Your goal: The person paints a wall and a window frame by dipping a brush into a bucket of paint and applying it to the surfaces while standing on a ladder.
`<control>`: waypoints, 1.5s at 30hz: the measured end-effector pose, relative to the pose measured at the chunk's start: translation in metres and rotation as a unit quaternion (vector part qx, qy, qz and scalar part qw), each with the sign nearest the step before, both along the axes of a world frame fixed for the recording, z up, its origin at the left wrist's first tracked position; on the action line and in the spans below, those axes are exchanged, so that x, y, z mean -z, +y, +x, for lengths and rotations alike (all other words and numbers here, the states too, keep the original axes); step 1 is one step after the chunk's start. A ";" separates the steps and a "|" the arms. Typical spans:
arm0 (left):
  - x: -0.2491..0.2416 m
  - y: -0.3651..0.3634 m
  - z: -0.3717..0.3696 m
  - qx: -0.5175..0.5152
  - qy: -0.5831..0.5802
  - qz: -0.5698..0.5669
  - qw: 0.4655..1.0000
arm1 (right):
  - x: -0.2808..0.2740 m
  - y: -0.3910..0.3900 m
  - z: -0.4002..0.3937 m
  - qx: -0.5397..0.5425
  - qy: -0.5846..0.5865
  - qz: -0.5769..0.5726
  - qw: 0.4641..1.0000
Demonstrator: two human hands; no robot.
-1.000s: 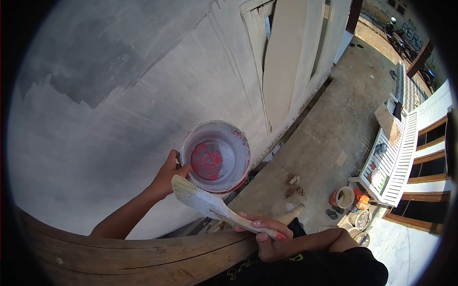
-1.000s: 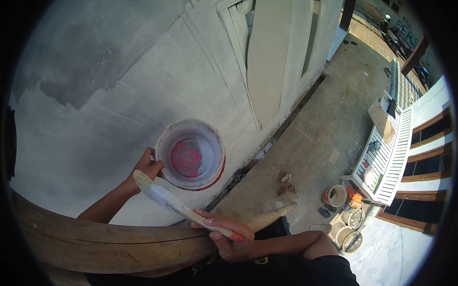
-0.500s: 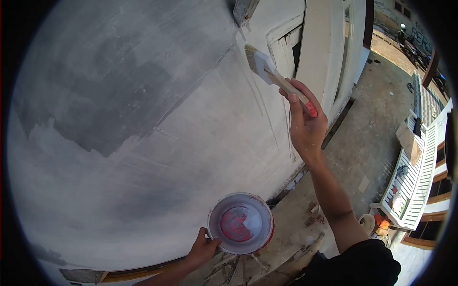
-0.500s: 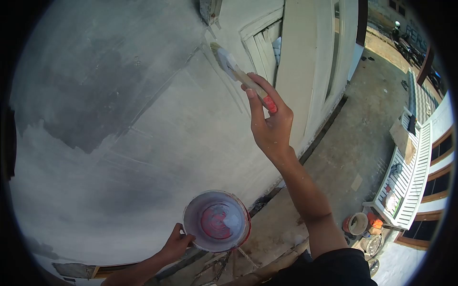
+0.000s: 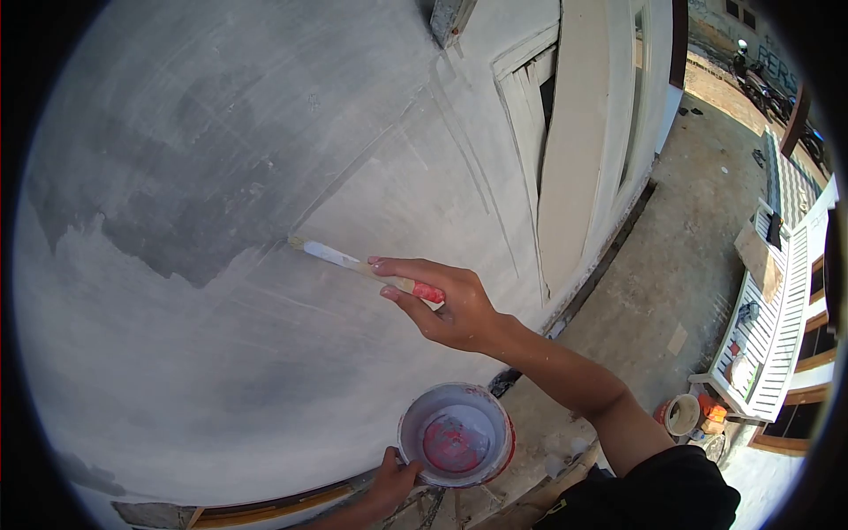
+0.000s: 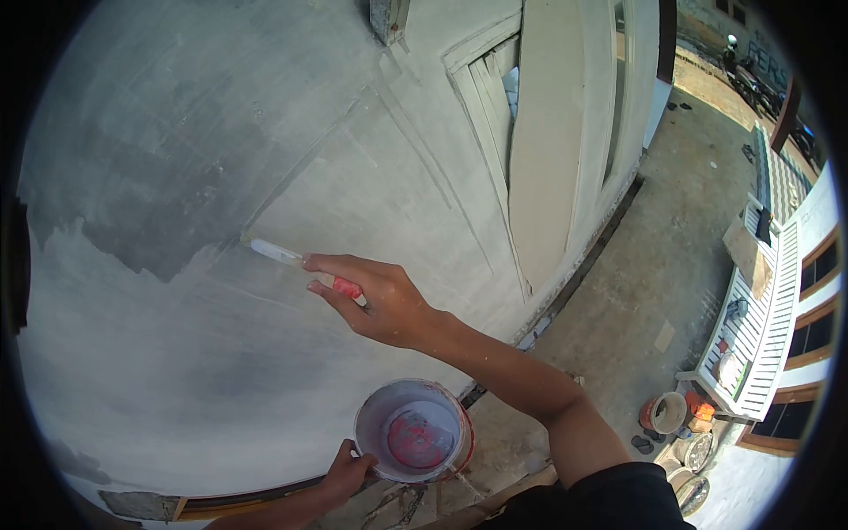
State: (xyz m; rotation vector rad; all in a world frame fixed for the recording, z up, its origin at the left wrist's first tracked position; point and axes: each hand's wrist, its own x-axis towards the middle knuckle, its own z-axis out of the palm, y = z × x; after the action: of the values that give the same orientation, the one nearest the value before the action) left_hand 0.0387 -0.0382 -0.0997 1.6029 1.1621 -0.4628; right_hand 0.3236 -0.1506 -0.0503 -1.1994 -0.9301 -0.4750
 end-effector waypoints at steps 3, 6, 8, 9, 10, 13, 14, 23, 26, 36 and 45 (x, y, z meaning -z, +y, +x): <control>0.011 -0.003 -0.005 -0.004 0.000 -0.007 1.000 | -0.008 -0.033 0.049 -0.061 0.165 -0.030 0.984; 0.015 -0.005 -0.004 -0.012 0.008 -0.016 1.000 | -0.018 -0.063 0.111 -0.029 0.187 0.099 0.977; 0.017 -0.007 -0.004 -0.008 0.012 -0.020 1.000 | -0.025 -0.088 0.142 0.066 0.175 0.117 0.975; 0.019 -0.004 -0.005 0.001 0.013 -0.020 1.000 | -0.028 -0.094 0.154 0.118 0.160 0.118 0.973; 0.021 0.000 -0.003 0.011 0.014 -0.020 1.000 | -0.033 -0.097 0.164 0.170 0.142 0.119 0.968; 0.012 -0.001 0.002 0.014 0.018 -0.018 1.000 | -0.038 -0.093 0.168 0.296 0.105 0.062 0.947; 0.011 -0.001 0.002 0.007 0.004 -0.023 1.000 | -0.041 -0.088 0.163 0.323 0.101 0.045 0.940; 0.012 0.013 0.013 -0.004 -0.051 0.011 0.999 | -0.007 -0.018 0.037 0.156 -0.059 0.037 0.985; 0.009 0.016 0.007 -0.025 -0.077 0.013 0.997 | 0.017 -0.032 0.016 -0.001 0.161 0.062 0.985; -0.013 0.002 0.014 -0.046 -0.076 0.024 0.996 | 0.072 -0.136 -0.061 -0.197 0.363 -0.099 0.905; -0.018 0.003 0.014 0.084 -0.049 0.071 0.993 | 0.093 -0.123 -0.094 -0.258 0.219 -0.345 0.876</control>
State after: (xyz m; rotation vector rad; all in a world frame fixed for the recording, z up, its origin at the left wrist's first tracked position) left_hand 0.0525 -0.0354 -0.0816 1.8360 1.0089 -0.4129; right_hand 0.2293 -0.2734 -0.1433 -1.5280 -0.9963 0.5992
